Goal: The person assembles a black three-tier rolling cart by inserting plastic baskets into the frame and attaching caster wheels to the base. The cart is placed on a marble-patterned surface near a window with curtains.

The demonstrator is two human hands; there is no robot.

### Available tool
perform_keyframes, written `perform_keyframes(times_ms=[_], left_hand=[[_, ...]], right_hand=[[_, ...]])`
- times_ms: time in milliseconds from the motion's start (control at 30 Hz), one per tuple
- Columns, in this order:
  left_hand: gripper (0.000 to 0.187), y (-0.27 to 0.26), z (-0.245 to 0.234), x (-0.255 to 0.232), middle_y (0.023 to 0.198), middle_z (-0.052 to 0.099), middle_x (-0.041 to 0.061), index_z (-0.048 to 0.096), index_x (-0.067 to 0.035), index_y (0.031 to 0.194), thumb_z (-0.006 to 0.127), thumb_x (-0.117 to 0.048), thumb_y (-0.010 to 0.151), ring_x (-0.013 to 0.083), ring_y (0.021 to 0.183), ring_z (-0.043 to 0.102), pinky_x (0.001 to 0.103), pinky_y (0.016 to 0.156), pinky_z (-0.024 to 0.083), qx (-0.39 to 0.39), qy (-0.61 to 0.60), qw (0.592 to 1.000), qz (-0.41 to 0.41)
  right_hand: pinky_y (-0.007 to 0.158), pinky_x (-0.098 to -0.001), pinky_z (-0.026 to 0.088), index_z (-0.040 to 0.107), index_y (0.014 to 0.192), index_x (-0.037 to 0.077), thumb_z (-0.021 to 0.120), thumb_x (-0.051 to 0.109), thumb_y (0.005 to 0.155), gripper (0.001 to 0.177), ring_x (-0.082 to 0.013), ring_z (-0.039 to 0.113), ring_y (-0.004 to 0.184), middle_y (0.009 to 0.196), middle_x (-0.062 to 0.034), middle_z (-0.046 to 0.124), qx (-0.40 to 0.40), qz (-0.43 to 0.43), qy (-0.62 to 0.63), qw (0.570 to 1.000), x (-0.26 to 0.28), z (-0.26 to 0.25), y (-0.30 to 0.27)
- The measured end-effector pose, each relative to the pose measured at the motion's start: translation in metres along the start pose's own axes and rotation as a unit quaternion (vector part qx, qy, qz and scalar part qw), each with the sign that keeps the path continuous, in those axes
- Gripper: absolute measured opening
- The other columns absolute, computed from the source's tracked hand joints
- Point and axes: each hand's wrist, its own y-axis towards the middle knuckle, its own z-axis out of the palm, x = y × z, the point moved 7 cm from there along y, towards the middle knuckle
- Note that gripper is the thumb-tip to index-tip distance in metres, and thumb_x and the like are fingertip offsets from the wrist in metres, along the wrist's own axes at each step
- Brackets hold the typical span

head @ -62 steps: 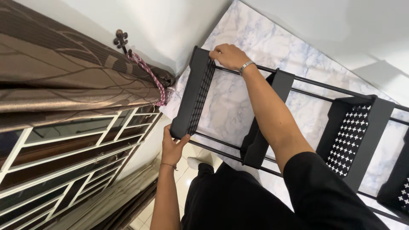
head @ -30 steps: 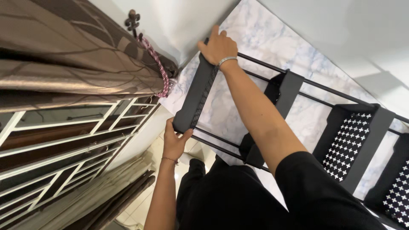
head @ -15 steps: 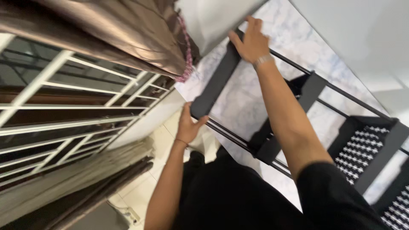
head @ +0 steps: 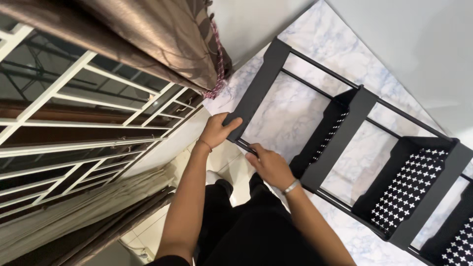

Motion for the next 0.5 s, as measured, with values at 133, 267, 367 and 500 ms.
perform_keyframes(times_ms=[133,267,367,500], left_hand=[[0.044,0.011,0.014,0.011,0.077,0.067,0.002,0.073,0.003,0.096,0.068,-0.04,0.095,0.01,0.073,0.057,0.03,0.069,0.05,0.064,-0.144,0.987,-0.022],[0.043,0.012,0.013,0.01,0.082,0.069,-0.001,0.069,0.005,0.103,0.068,-0.037,0.096,0.0065,0.077,0.059,0.026,0.072,0.051,0.042,-0.159,0.986,0.023],[0.041,0.007,0.015,0.01,0.078,0.064,0.0,0.068,0.005,0.101,0.067,-0.036,0.097,0.0068,0.071,0.052,0.026,0.066,0.047,0.04,-0.184,0.982,0.001],[0.04,0.003,0.006,0.004,0.069,0.052,0.002,0.064,0.003,0.09,0.067,-0.036,0.1,0.0093,0.065,0.042,0.028,0.06,0.042,-0.021,-0.114,0.993,0.019]], right_hand=[[0.066,-0.0518,0.05,0.065,0.108,0.01,0.053,0.035,0.1,0.029,-0.0411,0.068,0.072,0.072,-0.0174,0.07,0.029,0.03,-0.063,0.997,-0.005,0.004,0.009],[0.064,-0.0497,0.049,0.065,0.104,0.009,0.054,0.034,0.1,0.028,-0.039,0.067,0.065,0.062,-0.0182,0.065,0.081,0.03,0.018,0.996,-0.011,0.003,0.015],[0.06,-0.0483,0.049,0.065,0.102,0.006,0.055,0.032,0.1,0.027,-0.0383,0.065,0.059,0.061,-0.0192,0.063,0.072,0.02,0.062,0.995,-0.009,0.0,0.015],[0.06,-0.0484,0.048,0.068,0.101,0.005,0.057,0.031,0.099,0.028,-0.0402,0.064,0.059,0.062,-0.0209,0.063,0.062,0.038,0.071,0.995,-0.007,0.0,0.017]])
